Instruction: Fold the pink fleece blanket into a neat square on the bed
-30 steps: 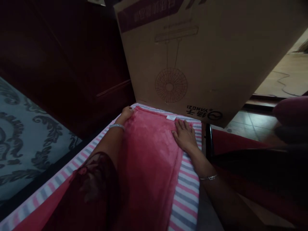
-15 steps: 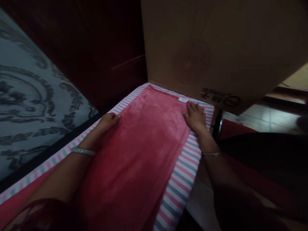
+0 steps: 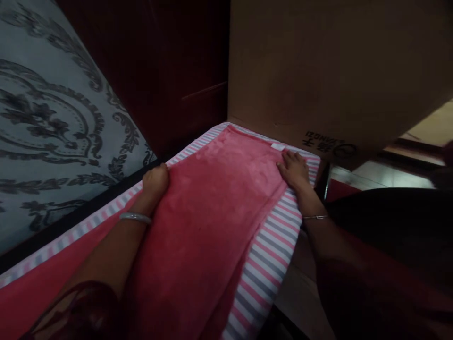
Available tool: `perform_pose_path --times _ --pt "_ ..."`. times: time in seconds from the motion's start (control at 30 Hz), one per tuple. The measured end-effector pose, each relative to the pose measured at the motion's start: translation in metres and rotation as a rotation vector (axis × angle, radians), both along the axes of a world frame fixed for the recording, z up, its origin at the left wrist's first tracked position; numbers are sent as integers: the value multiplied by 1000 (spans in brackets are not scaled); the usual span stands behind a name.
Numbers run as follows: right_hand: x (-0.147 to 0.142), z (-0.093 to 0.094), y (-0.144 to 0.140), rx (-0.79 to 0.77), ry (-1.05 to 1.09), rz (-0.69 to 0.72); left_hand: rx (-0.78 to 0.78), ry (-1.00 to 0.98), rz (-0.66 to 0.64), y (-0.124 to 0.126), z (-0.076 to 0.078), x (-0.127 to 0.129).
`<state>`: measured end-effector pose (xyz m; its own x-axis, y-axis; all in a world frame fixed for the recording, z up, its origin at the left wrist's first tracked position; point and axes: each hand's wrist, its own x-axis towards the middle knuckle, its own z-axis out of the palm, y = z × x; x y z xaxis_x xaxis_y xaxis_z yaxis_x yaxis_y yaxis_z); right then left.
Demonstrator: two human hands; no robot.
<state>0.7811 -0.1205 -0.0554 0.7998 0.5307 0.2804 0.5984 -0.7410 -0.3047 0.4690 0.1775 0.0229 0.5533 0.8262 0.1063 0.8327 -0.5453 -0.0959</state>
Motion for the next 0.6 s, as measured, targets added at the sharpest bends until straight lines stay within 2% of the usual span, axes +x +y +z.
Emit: perform_pose_path --times 0.1,0.2,0.3,0.47,0.53,0.6 --pt "-2 3 1 -8 3 -8 -96 -39 -24 11 2 -4" --pt "-6 5 1 -8 2 -9 -215 -134 -27 17 11 -22" --pt "-7 6 0 -10 4 -19 -282 -99 -11 18 18 -58" --pt "-13 14 -5 75 66 -64 -323 -53 20 6 20 -136" --pt "-27 19 -8 120 93 -119 -315 -28 15 -1 20 -161" --pt "-55 21 -12 122 48 -76 -287 5 1 -6 21 -178"
